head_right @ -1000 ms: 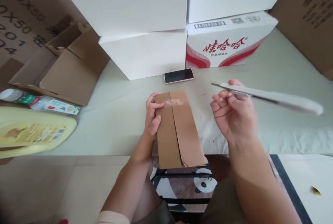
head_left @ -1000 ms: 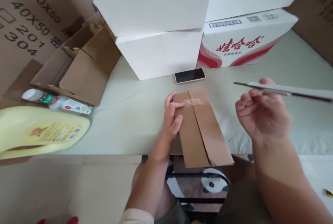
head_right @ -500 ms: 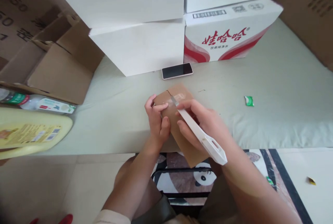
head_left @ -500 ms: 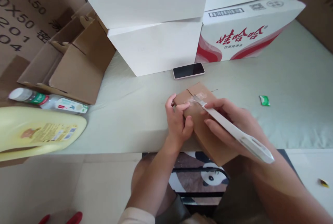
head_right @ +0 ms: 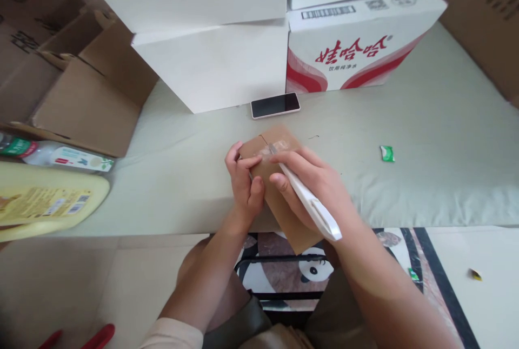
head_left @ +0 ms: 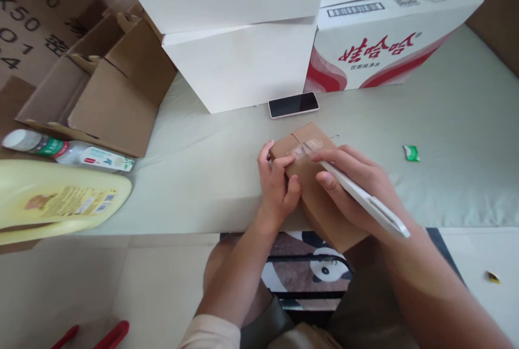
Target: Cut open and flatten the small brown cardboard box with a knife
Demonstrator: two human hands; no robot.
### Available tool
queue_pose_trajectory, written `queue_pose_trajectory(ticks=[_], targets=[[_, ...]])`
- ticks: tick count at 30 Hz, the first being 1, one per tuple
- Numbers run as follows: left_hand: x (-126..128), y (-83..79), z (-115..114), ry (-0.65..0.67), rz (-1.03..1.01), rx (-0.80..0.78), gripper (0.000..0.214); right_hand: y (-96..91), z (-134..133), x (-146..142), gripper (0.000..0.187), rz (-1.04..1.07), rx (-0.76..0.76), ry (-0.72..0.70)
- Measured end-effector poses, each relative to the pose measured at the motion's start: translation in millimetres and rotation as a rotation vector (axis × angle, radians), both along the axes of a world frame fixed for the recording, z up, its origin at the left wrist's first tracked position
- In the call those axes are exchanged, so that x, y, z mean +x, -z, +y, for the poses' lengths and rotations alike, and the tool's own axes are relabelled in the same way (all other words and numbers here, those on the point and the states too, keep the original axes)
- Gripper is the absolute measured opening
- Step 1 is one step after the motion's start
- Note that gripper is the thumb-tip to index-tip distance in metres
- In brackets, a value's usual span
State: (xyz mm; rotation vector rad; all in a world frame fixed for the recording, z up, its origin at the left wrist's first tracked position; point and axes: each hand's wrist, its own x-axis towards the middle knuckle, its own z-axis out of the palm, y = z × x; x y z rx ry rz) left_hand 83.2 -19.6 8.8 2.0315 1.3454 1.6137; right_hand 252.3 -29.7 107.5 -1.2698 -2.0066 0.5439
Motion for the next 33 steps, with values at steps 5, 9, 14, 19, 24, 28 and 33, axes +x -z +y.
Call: queue_pose_trajectory(ticks=[5, 9, 14, 19, 24, 28, 33], targets=[[0.3, 1.6, 1.6, -0.023, 0.027, 0.034, 0.035, 0.0, 0.7, 1.1, 0.034, -0.047, -0.075, 0.038], [0.0, 3.2, 2.6, -0.051, 0.070, 0.026, 0.039, 0.4, 0.6, 0.6, 0.037, -0.035, -0.073, 0.057], [0.0, 2.6, 2.9, -0.034, 0.050, 0.063, 0.036, 2.2, 1.9, -2.8, 0.032, -0.044, -0.009, 0.101], [-1.2, 1.4, 2.1, -0.032, 0.066, 0.038, 0.037, 0.2, 0.3, -2.2, 0.027, -0.036, 0.042, 0.104], [-1.0, 2.5, 2.7, -0.030, 0.055, 0.062, 0.037, -1.2, -0.9, -4.3, 0.026, -0.062, 0.048, 0.031], [-0.8, 3.2, 2.8, -0.020, 0.034, 0.057, 0.036, 1.8, 1.1, -6.2, 0.024, -0.064, 0.035, 0.037], [-1.5, 4.1, 4.5, -0.012, 0.026, 0.041, 0.038, 0.9, -7.0, 2.9, 0.018, 0.202, -0.010, 0.148]])
